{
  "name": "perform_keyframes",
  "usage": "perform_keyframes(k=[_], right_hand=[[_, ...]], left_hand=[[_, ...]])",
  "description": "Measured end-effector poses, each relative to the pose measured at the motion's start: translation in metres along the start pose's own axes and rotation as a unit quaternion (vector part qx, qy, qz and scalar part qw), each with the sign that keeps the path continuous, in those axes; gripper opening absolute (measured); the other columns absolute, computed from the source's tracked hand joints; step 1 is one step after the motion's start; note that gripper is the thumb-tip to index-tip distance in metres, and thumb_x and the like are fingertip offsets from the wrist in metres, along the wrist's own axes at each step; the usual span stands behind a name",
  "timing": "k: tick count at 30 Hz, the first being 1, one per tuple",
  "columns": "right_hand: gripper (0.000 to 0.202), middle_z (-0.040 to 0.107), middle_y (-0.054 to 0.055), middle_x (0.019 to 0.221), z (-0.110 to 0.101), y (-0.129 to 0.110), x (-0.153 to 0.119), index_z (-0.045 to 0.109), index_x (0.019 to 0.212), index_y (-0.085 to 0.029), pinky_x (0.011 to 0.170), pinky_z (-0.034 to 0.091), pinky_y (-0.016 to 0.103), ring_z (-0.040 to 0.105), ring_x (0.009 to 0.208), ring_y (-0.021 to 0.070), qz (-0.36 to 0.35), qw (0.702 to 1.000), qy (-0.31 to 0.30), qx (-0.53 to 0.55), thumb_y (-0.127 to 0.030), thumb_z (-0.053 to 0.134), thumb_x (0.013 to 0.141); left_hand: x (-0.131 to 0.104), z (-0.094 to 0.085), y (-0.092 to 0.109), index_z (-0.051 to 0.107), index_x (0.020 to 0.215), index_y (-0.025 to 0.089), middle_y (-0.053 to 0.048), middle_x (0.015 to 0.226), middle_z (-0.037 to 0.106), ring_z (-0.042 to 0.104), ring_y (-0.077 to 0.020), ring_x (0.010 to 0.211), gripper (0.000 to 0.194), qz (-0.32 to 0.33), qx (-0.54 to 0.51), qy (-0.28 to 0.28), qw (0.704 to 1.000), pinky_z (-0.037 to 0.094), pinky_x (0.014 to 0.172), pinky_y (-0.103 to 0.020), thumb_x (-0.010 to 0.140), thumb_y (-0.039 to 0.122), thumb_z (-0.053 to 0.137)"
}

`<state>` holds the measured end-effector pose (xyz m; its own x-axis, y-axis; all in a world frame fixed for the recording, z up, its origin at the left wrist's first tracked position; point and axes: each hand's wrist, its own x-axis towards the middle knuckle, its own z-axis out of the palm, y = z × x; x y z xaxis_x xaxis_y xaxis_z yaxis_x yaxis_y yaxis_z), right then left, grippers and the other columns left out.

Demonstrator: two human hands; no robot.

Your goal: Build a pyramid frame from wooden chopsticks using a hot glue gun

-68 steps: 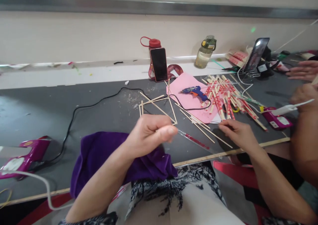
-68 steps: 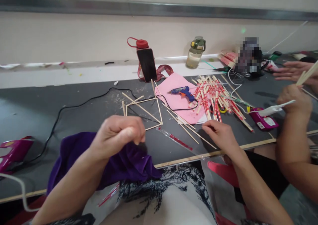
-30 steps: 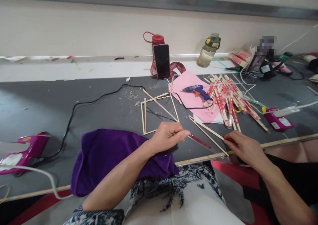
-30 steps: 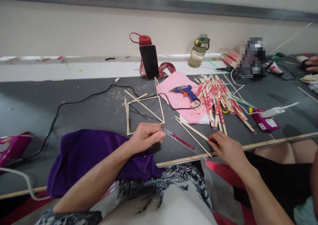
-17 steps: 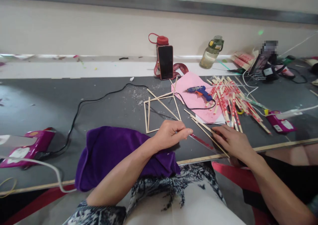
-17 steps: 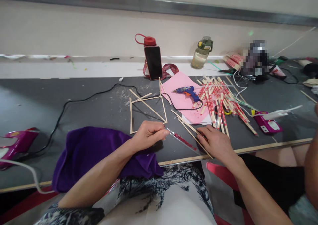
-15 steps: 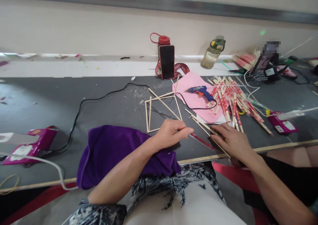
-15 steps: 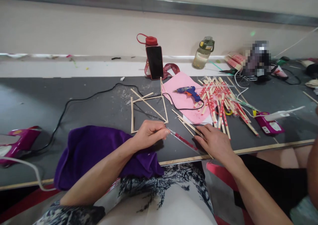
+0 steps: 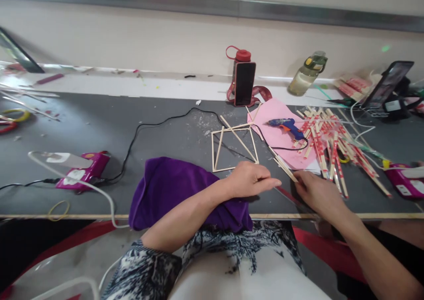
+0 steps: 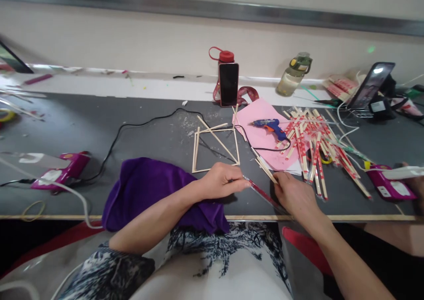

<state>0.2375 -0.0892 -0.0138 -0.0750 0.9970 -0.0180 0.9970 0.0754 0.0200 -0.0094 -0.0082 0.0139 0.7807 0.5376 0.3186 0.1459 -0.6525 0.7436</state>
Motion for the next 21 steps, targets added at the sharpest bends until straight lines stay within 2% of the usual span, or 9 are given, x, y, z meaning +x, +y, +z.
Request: perform_keyframes(k=[4, 6, 8, 10, 12, 14, 17, 21], right_hand=[[0.020, 0.068, 0.005, 0.088, 0.004, 0.005, -0.001, 0.059, 0.096, -0.021, 0.053, 0.038, 0.029, 0.065, 0.072, 0.0213, 0.015, 0.999, 0.001, 0.029, -0.026, 0.044, 0.083], [0.019, 0.068, 0.003, 0.083, 0.001, 0.011, -0.004, 0.059, 0.094, -0.022, 0.055, 0.042, 0.029, 0.064, 0.069, 0.0207, 0.031, 0.995, 0.008, 0.093, -0.028, 0.048, 0.081], [0.019, 0.068, 0.002, 0.079, -0.008, 0.015, -0.009, 0.060, 0.094, -0.023, 0.057, 0.046, 0.028, 0.063, 0.066, 0.0187, 0.049, 0.977, 0.024, 0.206, -0.031, 0.052, 0.080], [0.019, 0.067, 0.002, 0.077, -0.023, 0.014, -0.015, 0.061, 0.094, -0.024, 0.056, 0.048, 0.027, 0.062, 0.064, 0.0172, 0.066, 0.939, 0.030, 0.335, -0.034, 0.055, 0.079], [0.023, 0.067, 0.002, 0.077, -0.039, 0.004, -0.017, 0.062, 0.095, -0.023, 0.056, 0.049, 0.026, 0.062, 0.064, 0.0170, 0.076, 0.902, -0.006, 0.426, -0.038, 0.059, 0.077], [0.024, 0.065, 0.002, 0.075, -0.053, -0.012, -0.015, 0.064, 0.092, -0.021, 0.056, 0.048, 0.025, 0.060, 0.063, 0.0161, 0.070, 0.881, -0.065, 0.463, -0.039, 0.062, 0.076], [0.021, 0.065, 0.001, 0.078, -0.061, -0.037, -0.005, 0.065, 0.089, -0.021, 0.061, 0.047, 0.024, 0.058, 0.067, 0.0146, 0.039, 0.864, -0.083, 0.496, -0.038, 0.061, 0.077], [0.021, 0.066, 0.001, 0.083, -0.057, -0.052, 0.007, 0.066, 0.095, -0.021, 0.061, 0.044, 0.022, 0.056, 0.069, 0.0133, 0.011, 0.860, -0.087, 0.503, -0.033, 0.059, 0.080]], left_hand=[[-0.001, 0.003, -0.001, 0.055, 0.056, 0.014, -0.001, 0.056, 0.054, 0.050, -0.0076, 0.055, 0.046, 0.008, 0.010, -0.001, 1.000, 0.032, 0.053, -0.020, 0.089, 0.046, 0.047], [-0.001, 0.003, -0.001, 0.056, 0.056, 0.014, -0.002, 0.057, 0.054, 0.051, -0.0081, 0.056, 0.046, 0.001, 0.001, 0.004, 1.000, 0.033, 0.053, -0.020, 0.088, 0.046, 0.048], [0.000, 0.002, 0.001, 0.063, 0.065, 0.013, -0.003, 0.064, 0.060, 0.055, -0.0090, 0.061, 0.040, -0.010, -0.041, 0.012, 0.999, 0.037, 0.056, -0.020, 0.088, 0.043, 0.050], [0.000, 0.001, 0.005, 0.070, 0.087, 0.015, -0.005, 0.077, 0.065, 0.058, -0.0091, 0.065, 0.030, -0.039, -0.128, 0.018, 0.991, 0.042, 0.061, -0.019, 0.087, 0.039, 0.052], [0.000, 0.001, 0.011, 0.067, 0.107, 0.016, -0.005, 0.086, 0.066, 0.059, -0.0081, 0.064, 0.032, -0.094, -0.249, 0.016, 0.964, 0.046, 0.062, -0.019, 0.085, 0.037, 0.056], [0.000, 0.001, 0.016, 0.066, 0.111, 0.016, -0.004, 0.086, 0.066, 0.058, -0.0067, 0.060, 0.037, -0.154, -0.365, 0.012, 0.918, 0.047, 0.060, -0.019, 0.081, 0.037, 0.061], [0.000, 0.002, 0.020, 0.070, 0.099, 0.013, -0.001, 0.070, 0.063, 0.056, -0.0054, 0.054, 0.033, -0.217, -0.465, 0.039, 0.858, 0.046, 0.057, -0.018, 0.076, 0.037, 0.066], [-0.001, 0.002, 0.015, 0.071, 0.085, 0.012, 0.000, 0.058, 0.061, 0.056, -0.0062, 0.051, 0.032, -0.269, -0.504, 0.072, 0.817, 0.044, 0.054, -0.017, 0.070, 0.040, 0.071]])
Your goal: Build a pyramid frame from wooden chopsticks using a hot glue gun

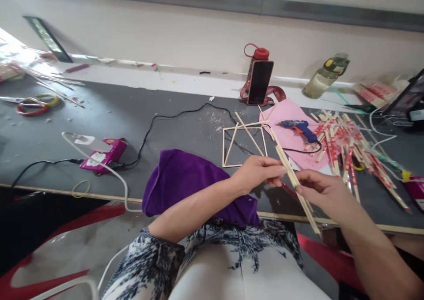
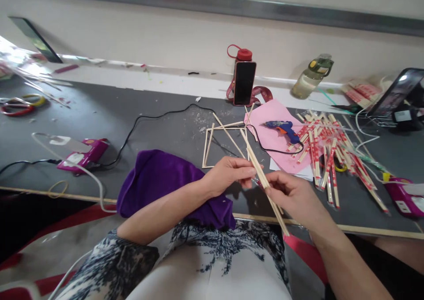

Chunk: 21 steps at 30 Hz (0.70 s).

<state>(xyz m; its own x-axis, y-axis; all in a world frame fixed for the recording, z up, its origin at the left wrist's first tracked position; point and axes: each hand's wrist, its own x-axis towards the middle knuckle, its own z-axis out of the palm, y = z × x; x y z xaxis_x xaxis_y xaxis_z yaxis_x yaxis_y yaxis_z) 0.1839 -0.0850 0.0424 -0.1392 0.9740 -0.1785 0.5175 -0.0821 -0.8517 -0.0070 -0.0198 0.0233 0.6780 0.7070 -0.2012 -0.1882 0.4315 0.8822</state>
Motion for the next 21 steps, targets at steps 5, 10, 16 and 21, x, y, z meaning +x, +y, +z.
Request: perform_keyframes(k=[5, 10, 16, 21], right_hand=[[0.023, 0.063, 0.000, 0.074, 0.003, -0.002, 0.007, 0.068, 0.097, -0.022, 0.054, 0.039, 0.022, 0.050, 0.061, 0.0115, -0.021, 1.000, 0.001, -0.013, -0.036, 0.057, 0.082], [0.023, 0.063, 0.001, 0.082, -0.001, 0.001, 0.004, 0.070, 0.087, -0.022, 0.062, 0.041, 0.024, 0.053, 0.070, 0.0136, -0.045, 0.998, 0.003, -0.038, -0.040, 0.057, 0.083], [0.021, 0.059, 0.000, 0.074, -0.005, 0.009, -0.002, 0.069, 0.080, -0.021, 0.061, 0.040, 0.024, 0.051, 0.066, 0.0130, -0.033, 0.999, -0.009, -0.015, -0.039, 0.057, 0.082], [0.027, 0.063, 0.001, 0.073, -0.001, 0.015, -0.002, 0.067, 0.086, -0.020, 0.053, 0.039, 0.023, 0.050, 0.060, 0.0119, 0.082, 0.992, -0.047, 0.079, -0.044, 0.056, 0.082]], left_hand=[[0.003, -0.002, 0.000, 0.071, 0.088, 0.011, -0.003, 0.063, 0.065, 0.057, -0.0064, 0.052, 0.037, -0.007, -0.030, 0.033, 0.999, 0.046, 0.055, -0.018, 0.067, 0.041, 0.074], [0.003, -0.002, 0.008, 0.070, 0.085, 0.009, -0.003, 0.061, 0.065, 0.061, -0.0091, 0.054, 0.036, 0.026, -0.057, 0.077, 0.995, 0.048, 0.054, -0.019, 0.065, 0.040, 0.075], [0.006, -0.009, 0.014, 0.068, 0.084, 0.009, -0.005, 0.065, 0.067, 0.064, -0.0104, 0.057, 0.032, 0.049, -0.073, 0.098, 0.991, 0.049, 0.054, -0.018, 0.068, 0.036, 0.074], [0.009, -0.008, 0.014, 0.068, 0.079, 0.011, -0.003, 0.064, 0.067, 0.064, -0.0104, 0.056, 0.031, 0.060, -0.055, 0.117, 0.990, 0.050, 0.054, -0.019, 0.066, 0.038, 0.074]])
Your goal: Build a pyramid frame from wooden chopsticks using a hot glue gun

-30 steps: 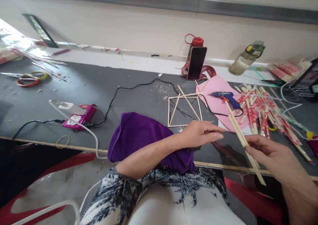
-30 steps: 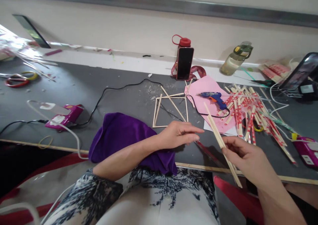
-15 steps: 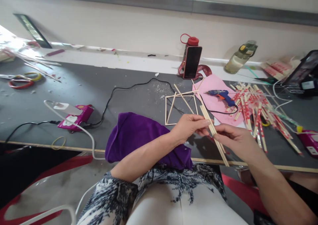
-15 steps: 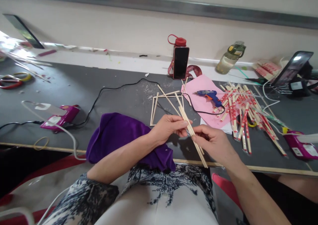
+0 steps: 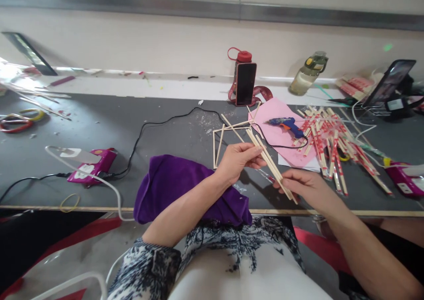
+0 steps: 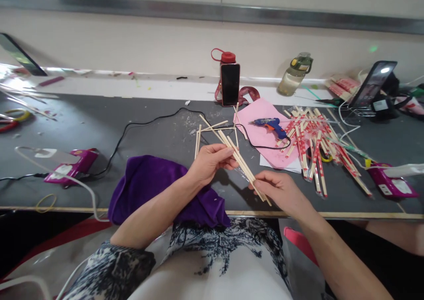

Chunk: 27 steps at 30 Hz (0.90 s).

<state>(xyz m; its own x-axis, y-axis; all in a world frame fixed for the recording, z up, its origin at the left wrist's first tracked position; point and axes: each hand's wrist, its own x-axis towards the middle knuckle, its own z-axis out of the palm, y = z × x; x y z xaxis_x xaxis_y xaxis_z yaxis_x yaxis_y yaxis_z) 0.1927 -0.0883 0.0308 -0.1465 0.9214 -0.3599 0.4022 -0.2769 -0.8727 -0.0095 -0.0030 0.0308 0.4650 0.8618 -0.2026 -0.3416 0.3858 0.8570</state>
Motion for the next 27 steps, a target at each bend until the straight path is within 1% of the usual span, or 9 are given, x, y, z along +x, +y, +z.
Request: perform_keyframes(k=[2, 7, 10, 13, 17, 21, 23, 24, 27], right_hand=[[0.028, 0.065, 0.001, 0.073, 0.003, 0.001, 0.001, 0.066, 0.085, -0.019, 0.052, 0.039, 0.022, 0.051, 0.059, 0.0116, 0.013, 0.999, -0.005, 0.033, -0.045, 0.055, 0.083], [0.028, 0.068, 0.003, 0.075, 0.008, -0.005, 0.005, 0.066, 0.084, -0.018, 0.052, 0.040, 0.021, 0.053, 0.059, 0.0104, -0.006, 0.999, 0.020, 0.041, -0.044, 0.057, 0.082], [0.030, 0.068, 0.002, 0.072, 0.011, -0.009, 0.008, 0.067, 0.089, -0.018, 0.051, 0.041, 0.020, 0.053, 0.057, 0.0101, -0.002, 0.998, 0.027, 0.048, -0.046, 0.057, 0.082], [0.036, 0.066, 0.002, 0.069, 0.013, -0.010, 0.010, 0.068, 0.097, -0.018, 0.045, 0.039, 0.020, 0.049, 0.050, 0.0090, 0.002, 0.998, 0.039, 0.052, -0.048, 0.057, 0.081], [0.040, 0.065, 0.001, 0.068, 0.012, -0.012, 0.009, 0.069, 0.102, -0.019, 0.041, 0.037, 0.021, 0.048, 0.047, 0.0093, -0.012, 0.997, 0.070, 0.011, -0.050, 0.056, 0.081], [0.035, 0.067, 0.001, 0.070, 0.009, -0.010, 0.008, 0.071, 0.100, -0.022, 0.047, 0.042, 0.022, 0.057, 0.058, 0.0128, -0.037, 0.996, 0.075, -0.022, -0.048, 0.057, 0.082], [0.035, 0.069, 0.002, 0.076, 0.009, -0.005, 0.009, 0.070, 0.102, -0.022, 0.056, 0.048, 0.024, 0.063, 0.069, 0.0166, -0.034, 0.996, 0.078, 0.018, -0.048, 0.057, 0.082], [0.036, 0.071, 0.003, 0.081, 0.009, -0.002, 0.009, 0.069, 0.105, -0.023, 0.062, 0.050, 0.026, 0.065, 0.075, 0.0183, -0.037, 0.994, 0.089, 0.060, -0.048, 0.056, 0.083], [0.041, 0.070, 0.005, 0.102, 0.013, 0.006, 0.011, 0.062, 0.116, -0.025, 0.073, 0.053, 0.031, 0.066, 0.091, 0.0210, -0.067, 0.962, 0.132, 0.230, -0.050, 0.049, 0.087]], left_hand=[[0.000, 0.001, -0.001, 0.067, 0.076, 0.011, -0.002, 0.062, 0.067, 0.064, -0.0102, 0.055, 0.030, 0.006, 0.014, 0.000, 1.000, 0.050, 0.053, -0.019, 0.066, 0.038, 0.074], [-0.002, 0.005, -0.003, 0.068, 0.079, 0.010, -0.003, 0.060, 0.066, 0.063, -0.0095, 0.053, 0.031, 0.000, 0.033, -0.015, 0.999, 0.049, 0.053, -0.018, 0.068, 0.038, 0.074], [-0.004, 0.006, -0.002, 0.069, 0.081, 0.010, -0.003, 0.059, 0.066, 0.063, -0.0095, 0.054, 0.033, -0.002, 0.030, -0.022, 0.999, 0.049, 0.053, -0.018, 0.068, 0.039, 0.073], [-0.005, 0.006, -0.001, 0.069, 0.082, 0.010, -0.003, 0.061, 0.066, 0.064, -0.0101, 0.056, 0.036, -0.004, 0.024, -0.015, 1.000, 0.050, 0.054, -0.018, 0.066, 0.041, 0.074], [-0.005, 0.006, -0.001, 0.069, 0.089, 0.011, -0.004, 0.064, 0.068, 0.065, -0.0107, 0.058, 0.039, -0.010, 0.014, -0.010, 1.000, 0.050, 0.055, -0.018, 0.066, 0.043, 0.074], [-0.006, 0.006, -0.001, 0.070, 0.088, 0.010, -0.005, 0.061, 0.068, 0.064, -0.0103, 0.055, 0.039, -0.002, 0.020, -0.010, 1.000, 0.049, 0.054, -0.018, 0.068, 0.043, 0.072], [-0.006, 0.005, 0.003, 0.070, 0.087, 0.010, -0.005, 0.061, 0.067, 0.063, -0.0104, 0.054, 0.037, 0.012, 0.022, 0.008, 1.000, 0.049, 0.054, -0.018, 0.068, 0.043, 0.072], [-0.006, 0.004, 0.005, 0.071, 0.087, 0.011, -0.004, 0.061, 0.068, 0.064, -0.0105, 0.054, 0.036, 0.024, 0.019, 0.021, 0.999, 0.050, 0.053, -0.018, 0.069, 0.042, 0.072], [-0.005, 0.000, 0.014, 0.071, 0.087, 0.013, -0.003, 0.063, 0.068, 0.065, -0.0112, 0.055, 0.033, 0.072, 0.006, 0.062, 0.995, 0.050, 0.053, -0.019, 0.069, 0.041, 0.072]])
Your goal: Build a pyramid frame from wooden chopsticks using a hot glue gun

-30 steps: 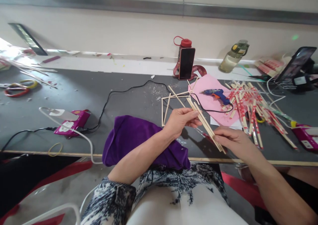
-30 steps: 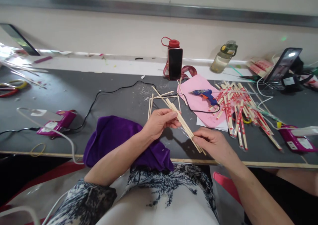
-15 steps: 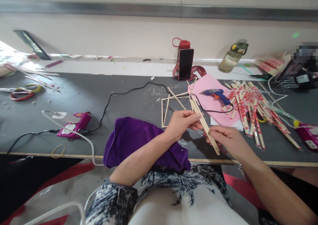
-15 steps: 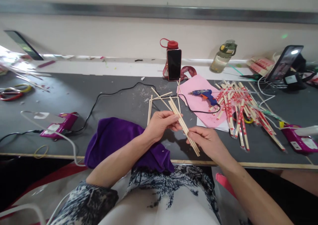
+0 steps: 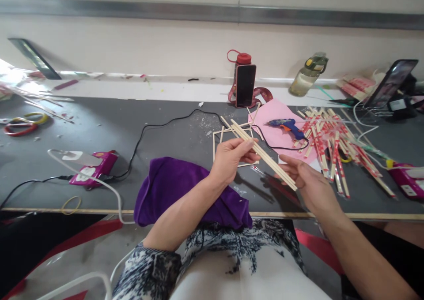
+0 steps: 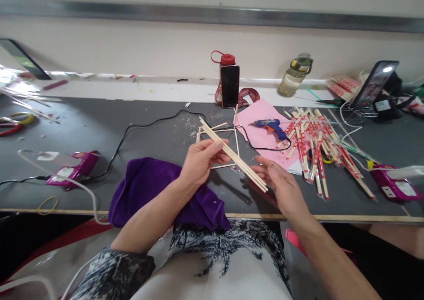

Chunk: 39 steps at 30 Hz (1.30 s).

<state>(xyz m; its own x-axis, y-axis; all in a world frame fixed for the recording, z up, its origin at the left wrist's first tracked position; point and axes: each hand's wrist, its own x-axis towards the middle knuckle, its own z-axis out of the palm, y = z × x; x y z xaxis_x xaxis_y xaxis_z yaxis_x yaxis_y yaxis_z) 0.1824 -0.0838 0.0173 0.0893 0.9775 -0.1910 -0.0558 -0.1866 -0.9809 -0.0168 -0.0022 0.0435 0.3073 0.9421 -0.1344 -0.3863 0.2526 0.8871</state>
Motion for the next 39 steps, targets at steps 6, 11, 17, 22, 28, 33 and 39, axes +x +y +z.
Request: perform_keyframes(k=[6, 11, 17, 22, 28, 33, 39], right_hand=[[0.040, 0.057, 0.005, 0.130, 0.019, 0.004, -0.003, 0.056, 0.123, -0.029, 0.087, 0.051, 0.037, 0.057, 0.113, 0.0219, -0.028, 0.987, 0.017, 0.159, -0.048, 0.045, 0.090], [0.043, 0.052, 0.006, 0.136, 0.033, 0.000, 0.003, 0.056, 0.123, -0.029, 0.099, 0.043, 0.041, 0.048, 0.125, 0.0214, -0.079, 0.982, 0.052, 0.162, -0.052, 0.044, 0.089], [0.040, 0.054, 0.006, 0.134, 0.036, 0.002, 0.003, 0.057, 0.122, -0.028, 0.099, 0.044, 0.040, 0.049, 0.124, 0.0210, -0.079, 0.983, 0.048, 0.160, -0.049, 0.046, 0.089], [0.041, 0.060, 0.005, 0.125, 0.022, 0.001, -0.002, 0.060, 0.119, -0.027, 0.081, 0.053, 0.035, 0.061, 0.106, 0.0222, -0.041, 0.997, 0.022, 0.057, -0.049, 0.052, 0.086], [0.040, 0.071, 0.009, 0.091, -0.003, 0.004, -0.006, 0.065, 0.106, -0.017, 0.049, 0.045, 0.024, 0.065, 0.068, 0.0165, 0.035, 0.999, -0.024, -0.025, -0.049, 0.055, 0.084], [0.046, 0.063, 0.010, 0.120, 0.002, 0.007, 0.001, 0.058, 0.119, -0.023, 0.071, 0.052, 0.032, 0.060, 0.108, 0.0229, -0.046, 0.993, 0.055, 0.089, -0.053, 0.046, 0.087], [0.055, 0.053, 0.009, 0.133, 0.029, 0.007, 0.017, 0.052, 0.124, -0.024, 0.094, 0.046, 0.040, 0.052, 0.120, 0.0219, -0.123, 0.978, 0.114, 0.124, -0.061, 0.031, 0.089]], left_hand=[[0.000, 0.003, 0.004, 0.071, 0.087, 0.013, -0.003, 0.065, 0.069, 0.066, -0.0116, 0.056, 0.030, 0.071, 0.015, 0.035, 0.997, 0.052, 0.054, -0.018, 0.071, 0.038, 0.071], [-0.002, 0.007, -0.002, 0.071, 0.090, 0.013, -0.003, 0.065, 0.069, 0.067, -0.0142, 0.060, 0.032, 0.068, 0.032, 0.034, 0.997, 0.053, 0.057, -0.021, 0.071, 0.039, 0.071], [-0.001, 0.005, -0.005, 0.071, 0.090, 0.013, -0.003, 0.065, 0.070, 0.066, -0.0119, 0.058, 0.030, 0.055, 0.031, 0.021, 0.998, 0.051, 0.055, -0.018, 0.073, 0.037, 0.070], [-0.001, 0.004, -0.005, 0.071, 0.091, 0.012, -0.004, 0.065, 0.070, 0.067, -0.0128, 0.058, 0.034, 0.036, 0.026, 0.020, 0.999, 0.052, 0.056, -0.020, 0.070, 0.039, 0.071], [0.001, 0.000, -0.003, 0.071, 0.088, 0.012, -0.004, 0.067, 0.070, 0.067, -0.0132, 0.059, 0.032, 0.038, 0.009, 0.015, 0.999, 0.052, 0.056, -0.020, 0.069, 0.038, 0.073], [0.001, 0.001, -0.003, 0.070, 0.090, 0.012, -0.004, 0.068, 0.070, 0.067, -0.0129, 0.060, 0.032, 0.039, 0.009, 0.014, 0.999, 0.053, 0.058, -0.021, 0.070, 0.037, 0.072], [-0.002, 0.009, -0.012, 0.070, 0.088, 0.011, -0.005, 0.067, 0.070, 0.067, -0.0138, 0.059, 0.035, -0.003, 0.007, -0.003, 1.000, 0.052, 0.056, -0.021, 0.067, 0.039, 0.074]])
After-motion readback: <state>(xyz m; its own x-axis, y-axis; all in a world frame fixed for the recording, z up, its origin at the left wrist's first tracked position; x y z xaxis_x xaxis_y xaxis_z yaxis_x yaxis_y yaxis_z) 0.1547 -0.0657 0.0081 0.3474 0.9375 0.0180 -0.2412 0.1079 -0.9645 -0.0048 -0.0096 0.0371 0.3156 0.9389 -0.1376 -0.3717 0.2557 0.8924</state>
